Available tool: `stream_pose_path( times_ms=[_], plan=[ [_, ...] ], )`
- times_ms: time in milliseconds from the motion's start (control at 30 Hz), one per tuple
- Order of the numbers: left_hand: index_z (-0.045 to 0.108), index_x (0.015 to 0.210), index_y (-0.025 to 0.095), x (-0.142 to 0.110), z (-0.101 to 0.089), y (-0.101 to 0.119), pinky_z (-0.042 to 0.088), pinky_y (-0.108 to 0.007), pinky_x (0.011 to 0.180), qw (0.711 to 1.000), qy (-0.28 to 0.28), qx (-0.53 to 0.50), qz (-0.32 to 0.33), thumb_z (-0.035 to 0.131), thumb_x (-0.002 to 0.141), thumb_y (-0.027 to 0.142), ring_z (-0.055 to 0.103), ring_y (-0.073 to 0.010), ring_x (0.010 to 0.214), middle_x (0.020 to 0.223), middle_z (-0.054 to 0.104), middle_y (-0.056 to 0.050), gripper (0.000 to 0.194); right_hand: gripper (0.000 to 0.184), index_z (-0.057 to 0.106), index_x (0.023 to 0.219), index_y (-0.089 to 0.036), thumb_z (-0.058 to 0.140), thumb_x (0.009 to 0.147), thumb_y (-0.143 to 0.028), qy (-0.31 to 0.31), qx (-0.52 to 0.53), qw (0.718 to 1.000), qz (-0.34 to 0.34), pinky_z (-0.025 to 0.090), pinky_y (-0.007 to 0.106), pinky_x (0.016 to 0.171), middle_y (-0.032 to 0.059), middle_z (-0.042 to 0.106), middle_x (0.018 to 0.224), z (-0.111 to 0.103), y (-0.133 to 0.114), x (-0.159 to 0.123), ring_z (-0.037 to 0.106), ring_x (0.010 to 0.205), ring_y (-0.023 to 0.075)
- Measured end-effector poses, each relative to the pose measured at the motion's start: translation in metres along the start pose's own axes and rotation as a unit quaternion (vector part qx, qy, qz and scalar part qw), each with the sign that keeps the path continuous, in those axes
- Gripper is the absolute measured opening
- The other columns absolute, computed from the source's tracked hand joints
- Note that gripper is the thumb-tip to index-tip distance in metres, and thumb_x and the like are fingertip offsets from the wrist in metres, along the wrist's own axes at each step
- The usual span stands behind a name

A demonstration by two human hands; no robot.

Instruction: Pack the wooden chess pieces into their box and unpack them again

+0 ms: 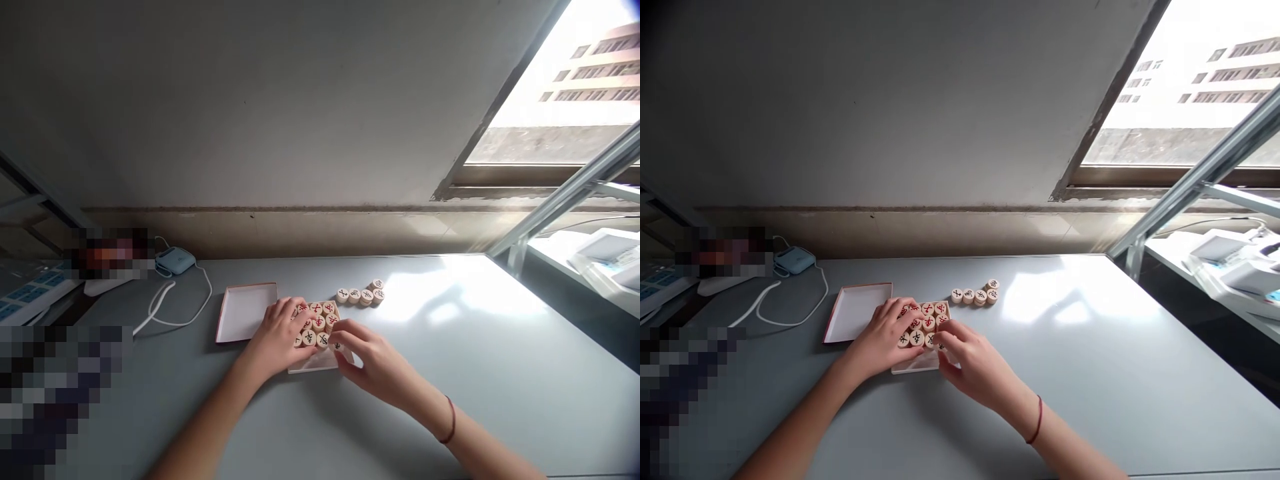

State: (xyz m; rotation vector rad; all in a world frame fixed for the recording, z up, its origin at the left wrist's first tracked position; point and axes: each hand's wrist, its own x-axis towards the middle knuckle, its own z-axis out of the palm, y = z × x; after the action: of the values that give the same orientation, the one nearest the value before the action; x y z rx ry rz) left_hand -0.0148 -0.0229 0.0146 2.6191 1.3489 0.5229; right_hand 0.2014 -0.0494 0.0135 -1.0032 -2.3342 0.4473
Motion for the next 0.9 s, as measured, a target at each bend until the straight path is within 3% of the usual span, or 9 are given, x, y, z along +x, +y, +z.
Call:
stream_pose_path(
  times_ms=[133,267,467,667,900],
  plan=[
    [0.047,0.127,0.027,-0.001,0.005,-0.002,0.042,-0.044,0.104,1.0,-0.01,-0.024,0.004,0.066,0.079,0.036,0.045,-0.0269,0.124,0.131,0.049,-0.009,0.052,0.021,0.057,0.092,-0.019,0.041,0.087,-0.006,0.002,-0.041,0.998,-0.037,0.051,0.034,0.071,0.0085,0.061,0.096,0.013,0.001,0.005,0.058,0.08,0.0179],
    [0.043,0.133,0.026,-0.002,0.009,-0.005,0.041,-0.045,0.106,0.999,-0.025,-0.03,-0.01,0.065,0.08,0.036,0.041,-0.0284,0.13,0.139,0.044,-0.01,0.059,0.018,0.058,0.086,-0.019,0.044,0.089,-0.008,-0.001,-0.017,0.999,-0.03,0.049,0.029,0.068,0.0066,0.06,0.09,0.013,0.002,0.01,0.056,0.077,0.0158],
    [0.043,0.134,0.028,-0.003,0.009,-0.006,0.042,-0.045,0.106,0.999,-0.031,-0.038,-0.011,0.065,0.08,0.032,0.041,-0.028,0.131,0.139,0.045,-0.009,0.059,0.017,0.057,0.077,-0.019,0.049,0.086,-0.006,-0.031,-0.082,0.995,-0.046,0.044,0.029,0.067,0.0037,0.059,0.077,0.009,0.008,0.018,0.052,0.073,0.0159],
    [0.045,0.133,0.028,-0.001,0.005,-0.003,0.041,-0.045,0.106,0.998,-0.039,-0.051,-0.016,0.068,0.078,0.034,0.042,-0.0285,0.13,0.138,0.047,-0.009,0.06,0.016,0.057,0.08,-0.019,0.046,0.09,-0.012,-0.04,-0.124,0.99,-0.061,0.039,0.029,0.065,0.0037,0.06,0.076,0.013,0.01,0.021,0.051,0.07,0.0151],
    [0.048,0.131,0.027,-0.001,0.002,-0.002,0.042,-0.046,0.106,0.998,-0.04,-0.048,-0.01,0.064,0.081,0.04,0.042,-0.0283,0.129,0.136,0.049,-0.009,0.054,0.014,0.059,0.08,-0.019,0.05,0.09,-0.022,-0.027,-0.082,0.996,-0.036,0.042,0.029,0.065,0.0038,0.061,0.074,0.003,0.008,0.02,0.053,0.07,0.0161]
  ],
)
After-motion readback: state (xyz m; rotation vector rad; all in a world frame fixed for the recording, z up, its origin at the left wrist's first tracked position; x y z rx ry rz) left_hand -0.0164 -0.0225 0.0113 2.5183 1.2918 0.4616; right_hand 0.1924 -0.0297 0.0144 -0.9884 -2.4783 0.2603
